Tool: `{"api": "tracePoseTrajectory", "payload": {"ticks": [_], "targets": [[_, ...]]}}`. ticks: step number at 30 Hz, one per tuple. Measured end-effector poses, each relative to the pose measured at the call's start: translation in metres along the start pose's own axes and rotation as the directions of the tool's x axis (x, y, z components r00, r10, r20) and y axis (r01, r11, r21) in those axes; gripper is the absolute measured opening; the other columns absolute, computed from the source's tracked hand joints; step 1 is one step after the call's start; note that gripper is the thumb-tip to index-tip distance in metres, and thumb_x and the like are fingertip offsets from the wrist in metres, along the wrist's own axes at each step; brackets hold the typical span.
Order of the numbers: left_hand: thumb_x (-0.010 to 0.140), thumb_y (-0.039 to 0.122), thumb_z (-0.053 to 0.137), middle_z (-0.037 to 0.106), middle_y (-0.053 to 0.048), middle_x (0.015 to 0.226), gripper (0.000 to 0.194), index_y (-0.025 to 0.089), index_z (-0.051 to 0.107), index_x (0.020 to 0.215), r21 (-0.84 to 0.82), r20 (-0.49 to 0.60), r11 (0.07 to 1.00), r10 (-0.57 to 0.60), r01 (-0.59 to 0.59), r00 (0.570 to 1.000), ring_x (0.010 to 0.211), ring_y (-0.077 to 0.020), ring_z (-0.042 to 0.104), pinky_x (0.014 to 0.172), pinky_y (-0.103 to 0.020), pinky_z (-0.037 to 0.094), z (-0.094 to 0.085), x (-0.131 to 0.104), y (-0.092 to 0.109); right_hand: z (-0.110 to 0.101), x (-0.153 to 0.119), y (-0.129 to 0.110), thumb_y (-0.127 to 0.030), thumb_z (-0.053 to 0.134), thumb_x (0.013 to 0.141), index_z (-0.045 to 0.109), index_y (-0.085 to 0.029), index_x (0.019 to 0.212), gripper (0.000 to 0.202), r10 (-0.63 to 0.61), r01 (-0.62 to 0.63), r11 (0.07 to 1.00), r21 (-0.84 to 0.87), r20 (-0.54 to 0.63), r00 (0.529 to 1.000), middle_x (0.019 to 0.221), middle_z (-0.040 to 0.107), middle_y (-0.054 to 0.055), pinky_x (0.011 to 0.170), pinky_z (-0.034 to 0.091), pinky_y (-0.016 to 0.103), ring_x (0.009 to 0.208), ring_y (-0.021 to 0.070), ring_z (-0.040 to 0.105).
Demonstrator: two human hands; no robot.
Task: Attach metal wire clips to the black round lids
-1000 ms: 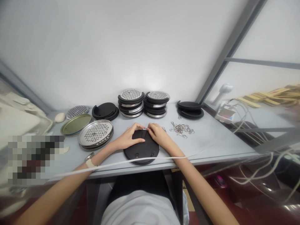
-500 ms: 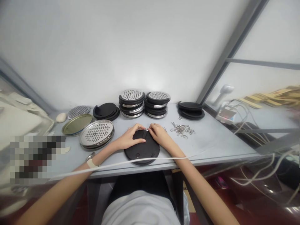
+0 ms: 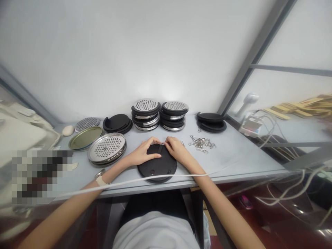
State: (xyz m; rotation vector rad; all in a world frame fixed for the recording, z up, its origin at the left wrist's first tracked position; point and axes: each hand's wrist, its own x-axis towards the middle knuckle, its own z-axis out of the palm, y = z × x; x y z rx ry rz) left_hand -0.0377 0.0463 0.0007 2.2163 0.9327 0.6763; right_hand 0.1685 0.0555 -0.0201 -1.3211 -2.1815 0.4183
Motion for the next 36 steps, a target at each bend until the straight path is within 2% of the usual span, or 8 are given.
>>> {"api": "tracePoseTrajectory", "payload": {"ticks": [19,36], "targets": [[0.08,0.043,0.065,0.056,-0.005,0.123,0.042,0.026,0.05,0.116,0.001,0.007,1.0,-0.015,0.015,1.0,0.118,-0.0259,0.048,0.105,-0.044,0.031,-0.0009,-0.0009,0.001,-0.0033,-0.0036,-0.0067,-0.021,0.041,0.09,0.046,-0.021,0.078,0.013,-0.014,0.014,0.999,-0.028,-0.01,1.0,0.075,0.055,0.003,0.066,0.041,0.027,0.07,0.0166,0.051],[0.084,0.041,0.062,0.057,-0.004,0.125,0.039,0.027,0.048,0.118,0.02,0.024,0.999,0.026,-0.027,0.999,0.119,-0.0249,0.048,0.103,-0.041,0.029,-0.001,-0.0017,0.002,-0.0045,-0.0029,-0.0073,-0.021,0.042,0.088,0.043,-0.021,0.075,0.013,-0.002,0.002,1.0,0.006,0.01,1.0,0.075,0.054,0.002,0.067,0.04,0.027,0.071,0.0165,0.05]]}}
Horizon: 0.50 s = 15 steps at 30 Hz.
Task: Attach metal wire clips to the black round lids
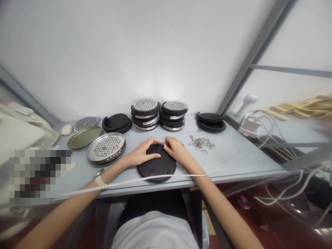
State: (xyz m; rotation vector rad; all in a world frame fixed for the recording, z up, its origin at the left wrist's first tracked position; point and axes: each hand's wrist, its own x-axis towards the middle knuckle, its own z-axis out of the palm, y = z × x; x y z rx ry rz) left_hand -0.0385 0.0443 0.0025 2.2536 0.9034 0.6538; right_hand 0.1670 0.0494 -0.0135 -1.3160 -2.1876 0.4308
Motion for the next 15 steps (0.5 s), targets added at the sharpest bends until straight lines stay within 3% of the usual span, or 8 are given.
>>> {"api": "tracePoseTrajectory", "payload": {"ticks": [15], "targets": [[0.084,0.039,0.062,0.059,-0.003,0.121,0.035,0.026,0.049,0.114,0.036,-0.007,0.999,0.027,-0.027,1.0,0.117,-0.024,0.051,0.103,-0.042,0.027,-0.0002,0.0013,-0.0003,0.0003,-0.0002,0.0006,-0.021,0.043,0.089,0.045,-0.02,0.077,0.012,0.001,-0.001,1.0,0.005,0.002,1.0,0.076,0.054,0.002,0.067,0.039,0.027,0.071,0.0162,0.05]]}}
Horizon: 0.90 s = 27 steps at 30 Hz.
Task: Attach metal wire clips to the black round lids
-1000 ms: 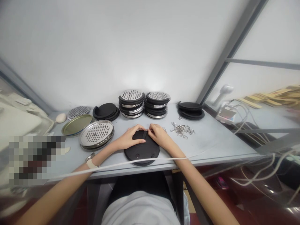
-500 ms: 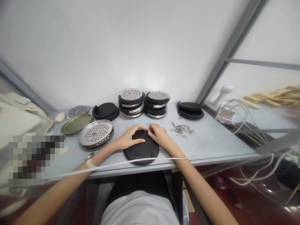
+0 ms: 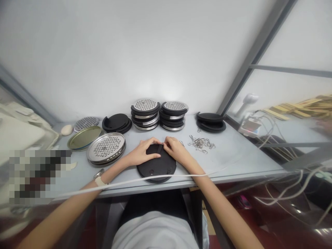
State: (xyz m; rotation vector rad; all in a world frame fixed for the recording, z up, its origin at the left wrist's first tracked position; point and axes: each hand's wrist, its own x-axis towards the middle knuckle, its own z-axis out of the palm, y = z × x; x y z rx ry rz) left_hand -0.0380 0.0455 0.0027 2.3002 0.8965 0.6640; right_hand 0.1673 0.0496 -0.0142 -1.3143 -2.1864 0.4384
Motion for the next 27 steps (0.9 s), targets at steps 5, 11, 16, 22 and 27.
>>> {"api": "tracePoseTrajectory", "payload": {"ticks": [5,11,16,22,27], "targets": [[0.084,0.04,0.062,0.059,-0.003,0.122,0.036,0.025,0.049,0.114,0.006,-0.007,1.0,-0.007,0.008,1.0,0.117,-0.0244,0.051,0.102,-0.042,0.028,0.0003,-0.0003,0.0003,0.0004,-0.001,0.0014,-0.02,0.043,0.09,0.045,-0.02,0.078,0.012,-0.027,0.026,0.999,-0.036,-0.022,0.999,0.075,0.053,0.002,0.068,0.039,0.026,0.071,0.016,0.05],[0.085,0.04,0.062,0.059,-0.003,0.121,0.035,0.025,0.048,0.113,0.01,-0.001,1.0,0.008,-0.008,1.0,0.117,-0.0239,0.051,0.102,-0.041,0.028,0.0008,0.0004,-0.0014,0.0011,-0.0021,0.0026,-0.021,0.043,0.091,0.046,-0.02,0.078,0.013,-0.027,0.025,0.998,-0.053,-0.028,0.999,0.076,0.054,0.002,0.066,0.039,0.026,0.07,0.0157,0.051],[0.085,0.04,0.062,0.059,-0.002,0.122,0.034,0.025,0.047,0.113,0.014,-0.008,1.0,0.027,-0.026,1.0,0.118,-0.0227,0.051,0.102,-0.041,0.027,0.0016,0.0003,-0.0035,0.0007,-0.0021,0.0021,-0.022,0.042,0.091,0.047,-0.02,0.079,0.013,-0.024,0.022,0.998,-0.063,-0.032,0.999,0.077,0.054,0.003,0.066,0.039,0.026,0.07,0.0157,0.051],[0.085,0.043,0.06,0.059,-0.004,0.123,0.036,0.025,0.047,0.114,0.034,-0.001,0.999,0.009,-0.009,1.0,0.119,-0.0245,0.051,0.102,-0.042,0.028,0.0009,-0.0001,-0.0016,0.0004,-0.0016,0.0017,-0.022,0.042,0.091,0.048,-0.02,0.08,0.013,-0.024,0.022,0.998,-0.06,-0.03,0.999,0.077,0.055,0.003,0.066,0.039,0.026,0.07,0.0159,0.051],[0.086,0.042,0.06,0.059,-0.005,0.123,0.035,0.025,0.047,0.113,0.032,-0.002,0.999,0.01,-0.01,1.0,0.119,-0.0242,0.05,0.102,-0.041,0.028,0.0006,-0.0005,-0.0006,0.0001,-0.002,0.0008,-0.022,0.043,0.09,0.048,-0.02,0.08,0.012,-0.02,0.018,0.999,-0.05,-0.035,0.999,0.078,0.056,0.003,0.066,0.04,0.026,0.07,0.0158,0.052]]}}
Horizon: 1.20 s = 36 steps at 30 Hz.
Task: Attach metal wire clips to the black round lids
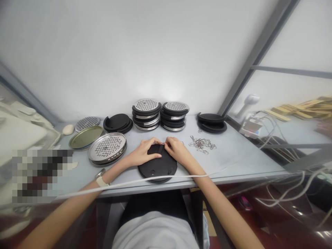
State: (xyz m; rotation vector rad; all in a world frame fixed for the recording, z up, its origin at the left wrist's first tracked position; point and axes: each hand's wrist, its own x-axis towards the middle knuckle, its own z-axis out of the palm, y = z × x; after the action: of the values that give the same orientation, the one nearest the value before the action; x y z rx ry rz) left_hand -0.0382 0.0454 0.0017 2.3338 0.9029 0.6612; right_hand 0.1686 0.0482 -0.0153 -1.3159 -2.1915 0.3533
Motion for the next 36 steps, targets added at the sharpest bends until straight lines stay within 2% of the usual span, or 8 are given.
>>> {"api": "tracePoseTrajectory", "payload": {"ticks": [20,36], "targets": [[0.085,0.04,0.062,0.059,-0.004,0.12,0.035,0.025,0.046,0.112,-0.004,-0.009,1.0,0.005,-0.005,1.0,0.118,-0.024,0.051,0.102,-0.042,0.029,0.0005,0.0005,-0.0007,0.0005,-0.0006,0.0021,-0.024,0.046,0.09,0.048,-0.02,0.077,0.013,0.013,-0.013,1.0,0.01,-0.007,1.0,0.077,0.056,0.002,0.066,0.04,0.026,0.069,0.0155,0.052],[0.085,0.041,0.061,0.058,-0.005,0.121,0.036,0.025,0.047,0.114,-0.013,-0.001,1.0,-0.006,0.006,1.0,0.118,-0.0241,0.05,0.102,-0.042,0.029,-0.0002,0.0005,0.001,-0.0016,0.0,-0.0002,-0.023,0.042,0.093,0.05,-0.021,0.081,0.015,-0.042,0.042,0.999,0.014,0.016,0.999,0.077,0.056,0.002,0.068,0.04,0.026,0.071,0.0163,0.052]]}}
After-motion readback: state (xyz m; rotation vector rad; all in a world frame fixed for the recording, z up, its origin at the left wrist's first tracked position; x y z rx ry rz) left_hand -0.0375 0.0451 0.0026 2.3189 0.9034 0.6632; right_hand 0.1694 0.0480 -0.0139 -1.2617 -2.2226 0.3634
